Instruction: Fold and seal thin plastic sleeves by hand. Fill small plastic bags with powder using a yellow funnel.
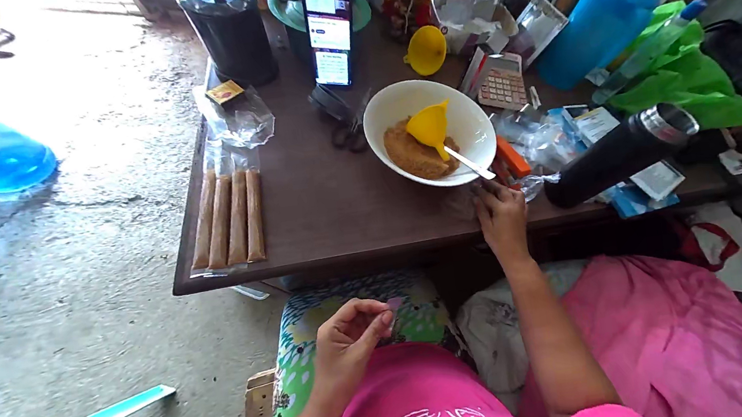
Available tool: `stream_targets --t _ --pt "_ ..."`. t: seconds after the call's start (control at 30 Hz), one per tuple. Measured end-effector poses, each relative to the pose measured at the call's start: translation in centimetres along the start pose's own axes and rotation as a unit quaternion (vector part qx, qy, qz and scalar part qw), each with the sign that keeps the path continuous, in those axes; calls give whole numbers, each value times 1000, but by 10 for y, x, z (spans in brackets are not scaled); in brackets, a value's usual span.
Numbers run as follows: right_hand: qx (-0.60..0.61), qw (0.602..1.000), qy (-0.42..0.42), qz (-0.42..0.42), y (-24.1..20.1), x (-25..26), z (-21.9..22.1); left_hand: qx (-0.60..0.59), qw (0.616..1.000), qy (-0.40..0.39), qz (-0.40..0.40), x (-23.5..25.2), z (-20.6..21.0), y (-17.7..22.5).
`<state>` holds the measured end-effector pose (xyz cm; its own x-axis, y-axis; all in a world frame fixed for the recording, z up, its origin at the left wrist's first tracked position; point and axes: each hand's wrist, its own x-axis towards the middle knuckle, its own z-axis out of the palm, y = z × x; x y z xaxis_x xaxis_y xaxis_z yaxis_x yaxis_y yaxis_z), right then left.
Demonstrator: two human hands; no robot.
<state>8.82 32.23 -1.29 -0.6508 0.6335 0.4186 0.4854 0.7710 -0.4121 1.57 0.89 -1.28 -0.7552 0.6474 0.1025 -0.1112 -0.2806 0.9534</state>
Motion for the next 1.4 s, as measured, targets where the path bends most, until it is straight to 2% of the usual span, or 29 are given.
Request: stream_targets --t 0.13,0.3,0.43,0.57,0.63,0.7,0.8,0.9,1.1,1.17,1.27,1.4 --pt "47 997 63 -3 2 4 -1 -1 1000 1 7 -2 -1 0" --pt "48 995 77 28 7 16 -5 1 1000 13 6 -3 -2 1" --pt "33 996 79 4 10 16 -5 -1 1000 23 8 -1 -2 3" --pt "20 999 45 -16 -2 -2 -19 10 999 43 15 0 -6 7" --pt "20 995 87 -36 -12 -18 -26 17 998 53 17 1 -7 9" --pt "74 987 132 -50 -25 -37 -28 19 998 59 15 1 -8 10" --pt "248 966 68 -22 -57 -61 -28 15 998 59 11 2 -7 11" --pt "385 922 -18 -41 -93 -74 -26 11 998 53 12 1 -6 12" --pt "515 823 -220 -95 -135 -76 -21 3 999 46 17 -4 -7 14" --pt "521 813 -230 -118 -141 -78 -19 0 999 44 18 -6 -7 14" --pt "523 821 -203 -105 -149 -82 -21 -9 999 43 14 -6 -7 15" --pt "513 826 -208 -107 -150 -81 -23 -17 999 39 20 -6 -8 14"
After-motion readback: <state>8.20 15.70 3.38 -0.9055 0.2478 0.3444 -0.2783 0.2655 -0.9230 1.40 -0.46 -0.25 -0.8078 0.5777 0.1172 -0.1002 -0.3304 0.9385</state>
